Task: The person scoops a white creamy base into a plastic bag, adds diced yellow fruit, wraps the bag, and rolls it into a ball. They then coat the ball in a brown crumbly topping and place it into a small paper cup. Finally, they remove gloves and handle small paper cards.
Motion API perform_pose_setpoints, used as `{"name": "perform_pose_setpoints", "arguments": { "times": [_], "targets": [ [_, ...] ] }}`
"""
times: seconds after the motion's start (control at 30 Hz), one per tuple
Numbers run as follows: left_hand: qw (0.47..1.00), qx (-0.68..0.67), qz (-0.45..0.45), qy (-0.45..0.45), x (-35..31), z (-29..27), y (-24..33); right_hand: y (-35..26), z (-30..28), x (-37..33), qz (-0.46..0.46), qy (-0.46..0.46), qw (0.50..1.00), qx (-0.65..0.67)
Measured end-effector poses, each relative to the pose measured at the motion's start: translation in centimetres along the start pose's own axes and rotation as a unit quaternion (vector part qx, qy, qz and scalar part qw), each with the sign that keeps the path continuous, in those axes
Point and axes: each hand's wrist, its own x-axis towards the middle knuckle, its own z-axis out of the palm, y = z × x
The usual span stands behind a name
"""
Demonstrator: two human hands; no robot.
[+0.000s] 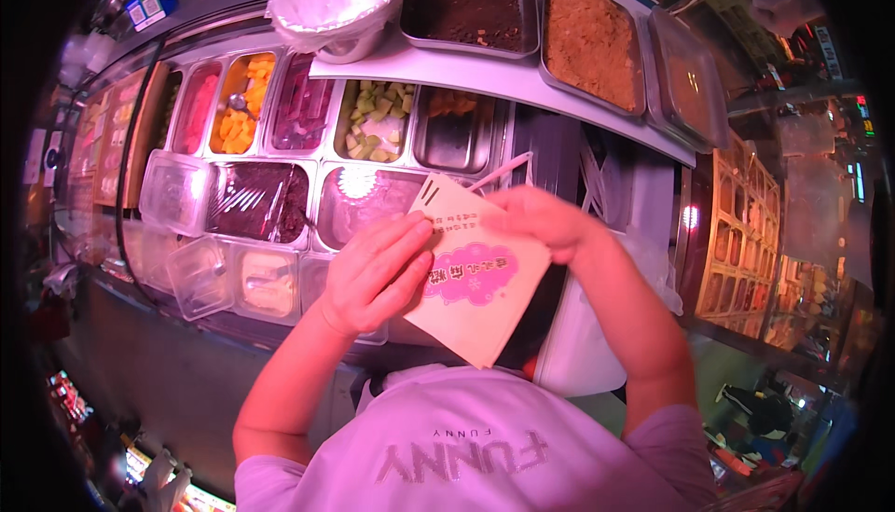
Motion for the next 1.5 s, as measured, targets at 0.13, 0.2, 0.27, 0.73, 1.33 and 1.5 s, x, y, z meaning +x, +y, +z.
{"name": "perform_pose_setpoints", "arguments": {
  "times": [0.13,0.2,0.27,0.73,1.33,1.5],
  "targets": [
    [0.942,-0.101,-0.31,0.074,-3.8,0.4,4.8,4.6,3.5,-3.6,-0.116,0.128,0.985,0.018],
    [0.691,-0.402,-0.554,0.232,-6.2,1.1,7.8,7.3,4.8,-4.2,-0.197,0.237,0.951,-0.029],
    [0.437,-0.6,-0.609,0.279,-6.1,0.1,10.3,9.9,6.4,-5.1,-0.218,0.292,0.929,-0.063],
    [0.466,-0.601,-0.628,0.164,-9.4,-3.9,18.6,12.7,13.3,-12.1,-0.218,0.23,0.947,-0.047],
    [0.395,-0.636,-0.625,0.22,-13.4,-7.6,24.8,16.6,18.6,-12.6,-0.19,0.145,0.971,0.002],
    [0.416,-0.631,-0.6,0.261,-13.5,-7.0,25.3,17.8,20.5,-11.4,-0.26,0.115,0.955,-0.086]
  ]
}}
